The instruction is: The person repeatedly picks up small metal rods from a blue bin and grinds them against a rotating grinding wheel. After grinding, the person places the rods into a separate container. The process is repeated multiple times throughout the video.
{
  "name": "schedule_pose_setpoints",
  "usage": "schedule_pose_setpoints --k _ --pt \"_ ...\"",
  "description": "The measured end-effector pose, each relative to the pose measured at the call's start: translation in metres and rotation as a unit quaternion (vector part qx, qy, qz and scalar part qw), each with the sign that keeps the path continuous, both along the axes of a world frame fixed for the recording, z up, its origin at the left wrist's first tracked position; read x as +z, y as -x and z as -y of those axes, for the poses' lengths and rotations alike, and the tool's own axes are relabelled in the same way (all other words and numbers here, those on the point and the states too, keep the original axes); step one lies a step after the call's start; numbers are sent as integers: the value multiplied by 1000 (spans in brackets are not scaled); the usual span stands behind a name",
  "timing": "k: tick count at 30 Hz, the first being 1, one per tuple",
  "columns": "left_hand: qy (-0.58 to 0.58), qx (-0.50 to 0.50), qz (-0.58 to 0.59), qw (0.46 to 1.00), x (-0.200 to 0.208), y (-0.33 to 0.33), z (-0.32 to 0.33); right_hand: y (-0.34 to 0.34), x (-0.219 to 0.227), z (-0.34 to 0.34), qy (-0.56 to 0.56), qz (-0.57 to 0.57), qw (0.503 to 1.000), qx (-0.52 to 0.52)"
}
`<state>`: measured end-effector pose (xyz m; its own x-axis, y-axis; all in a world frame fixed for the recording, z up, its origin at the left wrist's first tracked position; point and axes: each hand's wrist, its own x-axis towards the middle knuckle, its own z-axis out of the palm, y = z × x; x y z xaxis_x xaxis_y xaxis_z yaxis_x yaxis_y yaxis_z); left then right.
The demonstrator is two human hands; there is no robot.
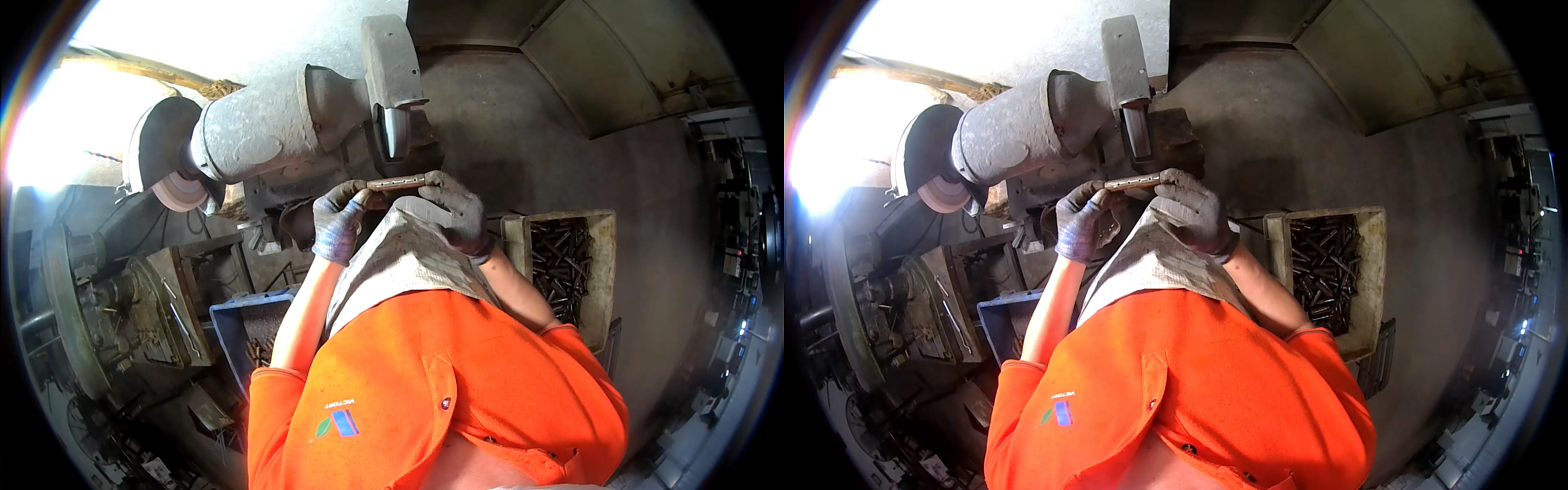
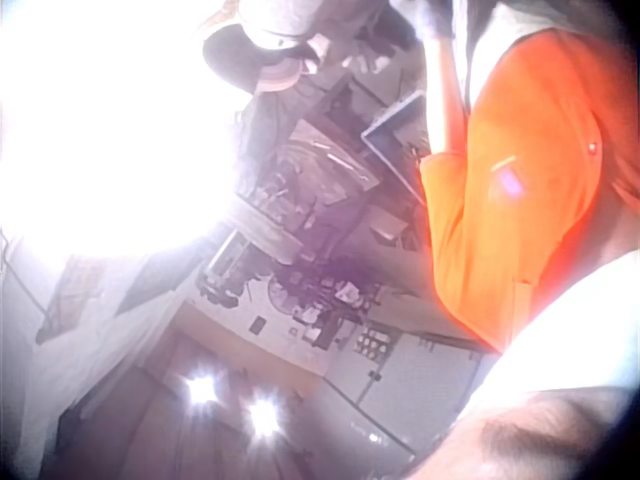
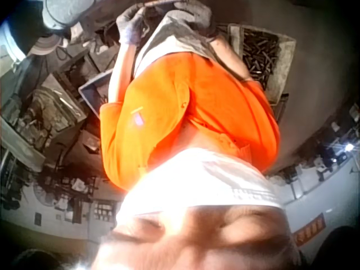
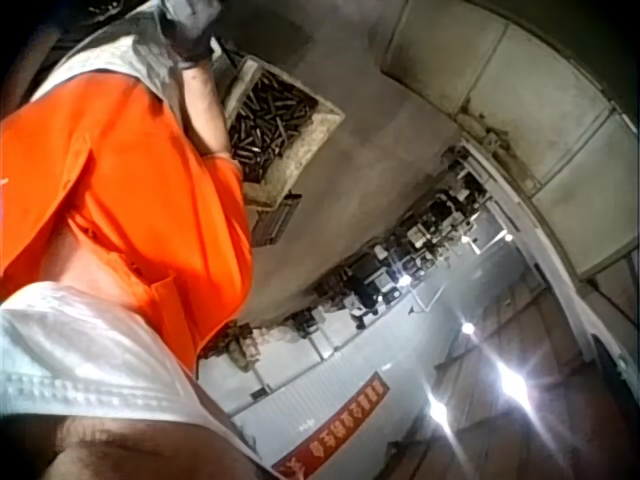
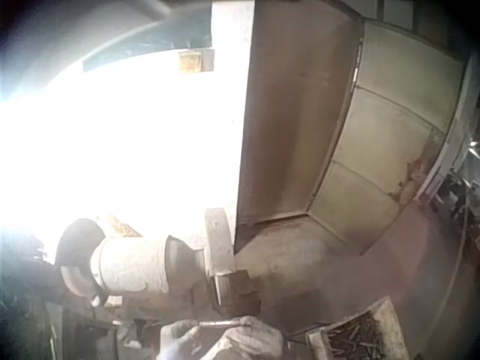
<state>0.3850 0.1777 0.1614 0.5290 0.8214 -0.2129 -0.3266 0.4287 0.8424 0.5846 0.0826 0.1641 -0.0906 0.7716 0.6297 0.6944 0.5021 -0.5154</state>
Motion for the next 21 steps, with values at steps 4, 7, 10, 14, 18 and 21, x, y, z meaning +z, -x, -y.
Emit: schedule_pose_setpoints --k 4,7,10,14,18,21 --pt "36 17 -4 999 -16 -6 -3 3 -2 -3 43 -136 990 -17" --pt "5 23 -6 1000 -27 -9 -6 -1 -10 -5 75 -188 979 -10" --pt "-17 24 -24 999 -29 -10 -8 -3 -12 -4 89 -194 977 -11" --pt "-15 19 -39 999 -28 -14 -9 -1 -14 -4 104 -203 973 -34" --pt "-30 19 -63 997 -21 -19 -3 18 2 -4 101 -145 978 -113" --pt "-46 34 -86 995 -22 -24 3 36 16 -8 126 -85 978 -141"
